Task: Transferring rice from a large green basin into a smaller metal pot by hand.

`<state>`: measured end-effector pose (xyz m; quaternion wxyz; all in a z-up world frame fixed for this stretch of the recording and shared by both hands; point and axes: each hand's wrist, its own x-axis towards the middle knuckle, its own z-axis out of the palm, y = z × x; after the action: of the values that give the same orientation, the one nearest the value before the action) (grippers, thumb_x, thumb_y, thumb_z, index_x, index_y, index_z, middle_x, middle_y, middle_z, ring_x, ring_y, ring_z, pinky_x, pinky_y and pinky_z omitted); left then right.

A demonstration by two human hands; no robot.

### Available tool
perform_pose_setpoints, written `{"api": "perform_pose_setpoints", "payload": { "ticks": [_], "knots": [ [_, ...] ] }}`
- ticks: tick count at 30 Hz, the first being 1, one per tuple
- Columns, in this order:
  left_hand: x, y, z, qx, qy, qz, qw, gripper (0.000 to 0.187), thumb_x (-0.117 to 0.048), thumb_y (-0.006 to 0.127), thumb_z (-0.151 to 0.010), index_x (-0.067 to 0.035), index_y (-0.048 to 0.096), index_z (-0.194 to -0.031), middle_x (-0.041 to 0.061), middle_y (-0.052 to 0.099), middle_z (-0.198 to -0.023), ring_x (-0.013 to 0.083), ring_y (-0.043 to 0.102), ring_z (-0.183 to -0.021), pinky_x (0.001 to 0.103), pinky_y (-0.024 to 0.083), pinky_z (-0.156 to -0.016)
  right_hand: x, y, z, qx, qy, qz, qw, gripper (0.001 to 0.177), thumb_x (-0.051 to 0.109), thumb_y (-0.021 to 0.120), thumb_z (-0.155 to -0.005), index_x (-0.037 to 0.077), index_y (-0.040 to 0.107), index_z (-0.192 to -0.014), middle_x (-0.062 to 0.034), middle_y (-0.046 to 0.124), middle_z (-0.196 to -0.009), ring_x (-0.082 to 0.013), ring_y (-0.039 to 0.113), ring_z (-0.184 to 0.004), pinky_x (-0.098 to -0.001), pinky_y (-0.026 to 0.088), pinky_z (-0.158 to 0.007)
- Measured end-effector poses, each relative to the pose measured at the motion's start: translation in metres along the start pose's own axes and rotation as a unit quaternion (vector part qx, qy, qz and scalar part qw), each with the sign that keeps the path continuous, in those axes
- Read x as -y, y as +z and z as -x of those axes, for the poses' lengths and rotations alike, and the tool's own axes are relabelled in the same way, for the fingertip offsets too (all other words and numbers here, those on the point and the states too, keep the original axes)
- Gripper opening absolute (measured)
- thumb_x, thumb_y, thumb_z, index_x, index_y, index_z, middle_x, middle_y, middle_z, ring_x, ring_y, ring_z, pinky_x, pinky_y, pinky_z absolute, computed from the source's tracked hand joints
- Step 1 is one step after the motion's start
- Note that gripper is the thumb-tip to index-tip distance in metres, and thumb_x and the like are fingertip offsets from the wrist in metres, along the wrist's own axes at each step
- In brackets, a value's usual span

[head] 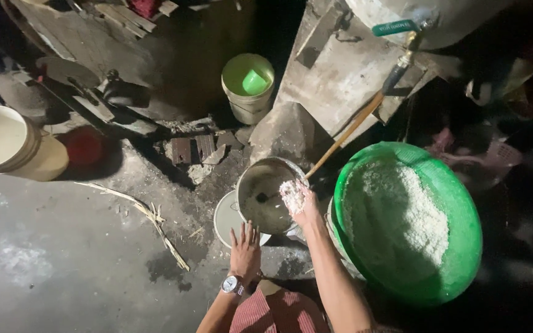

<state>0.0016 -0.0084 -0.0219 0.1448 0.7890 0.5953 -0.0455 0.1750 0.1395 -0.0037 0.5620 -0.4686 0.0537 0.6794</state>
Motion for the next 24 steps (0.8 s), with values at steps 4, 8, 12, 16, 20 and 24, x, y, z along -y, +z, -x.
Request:
{"api": "perform_pose_setpoints", "payload": {
  "ticks": [4, 8, 12, 16, 20, 24],
  "knots": [
    [-0.010, -0.021, -0.016, -0.050, 0.006, 0.042, 0.998, 0.029, -0.008, 0.048, -0.089, -0.004, 0.056, -0.116, 0.018, 0.051, -0.123, 0.0334, 0.040, -0.116, 0.050, 0.032, -0.099, 0.004, 0.007, -0.003, 0.016, 0.014, -0.002, 1.000, 0.018, 0.018, 0.058, -0.090, 0.005, 0.068, -0.096, -0.0139, 0.070, -0.090, -0.0257, 0.067, -0.081, -0.0348, 0.057, -0.075],
    [-0.004, 0.035, -0.062, 0.000, 0.011, -0.019, 1.000, 0.016, -0.025, 0.059, -0.090, -0.025, 0.074, -0.096, 0.000, 0.069, -0.105, 0.0196, 0.057, -0.106, 0.036, 0.040, -0.089, 0.003, 0.008, -0.017, -0.027, 0.026, 0.053, 0.998, 0.039, 0.030, 0.074, -0.080, 0.005, 0.069, -0.109, -0.0149, 0.069, -0.108, -0.0313, 0.065, -0.105, -0.0467, 0.051, -0.097],
    [-0.017, 0.062, -0.105, 0.055, -0.043, 0.034, 0.997, 0.015, -0.021, 0.059, -0.092, -0.019, 0.073, -0.089, -0.001, 0.073, -0.083, 0.0171, 0.070, -0.085, 0.035, 0.049, -0.077, 0.007, 0.015, -0.015, -0.019, 0.034, 0.038, 0.999, 0.038, 0.029, 0.071, -0.082, 0.007, 0.068, -0.113, -0.0137, 0.068, -0.114, -0.0311, 0.063, -0.110, -0.0491, 0.048, -0.100],
    [-0.036, 0.031, -0.122, 0.110, -0.146, 0.148, 0.972, 0.016, -0.016, 0.057, -0.091, -0.016, 0.072, -0.096, 0.003, 0.074, -0.086, 0.0225, 0.072, -0.083, 0.037, 0.054, -0.076, 0.010, 0.016, -0.021, -0.025, 0.053, 0.049, 0.997, 0.039, 0.030, 0.069, -0.084, 0.007, 0.066, -0.116, -0.0150, 0.065, -0.119, -0.0322, 0.060, -0.114, -0.0496, 0.045, -0.103],
    [-0.042, 0.030, -0.129, 0.099, -0.201, 0.206, 0.953, 0.020, -0.013, 0.051, -0.092, -0.012, 0.070, -0.091, 0.008, 0.073, -0.081, 0.0271, 0.073, -0.081, 0.039, 0.056, -0.071, 0.006, 0.001, -0.036, -0.021, 0.073, 0.077, 0.994, 0.045, 0.034, 0.070, -0.086, 0.007, 0.063, -0.121, -0.0147, 0.062, -0.125, -0.0315, 0.056, -0.119, -0.0480, 0.043, -0.105],
    [-0.031, 0.134, -0.155, 0.071, -0.195, 0.139, 0.968, 0.018, -0.017, 0.052, -0.092, -0.017, 0.070, -0.090, 0.003, 0.073, -0.080, 0.0215, 0.073, -0.079, 0.035, 0.057, -0.068, 0.006, 0.004, -0.028, -0.020, 0.079, 0.049, 0.995, 0.045, 0.032, 0.073, -0.083, 0.008, 0.065, -0.120, -0.0141, 0.063, -0.123, -0.0307, 0.059, -0.116, -0.0471, 0.046, -0.102]
  ]
}}
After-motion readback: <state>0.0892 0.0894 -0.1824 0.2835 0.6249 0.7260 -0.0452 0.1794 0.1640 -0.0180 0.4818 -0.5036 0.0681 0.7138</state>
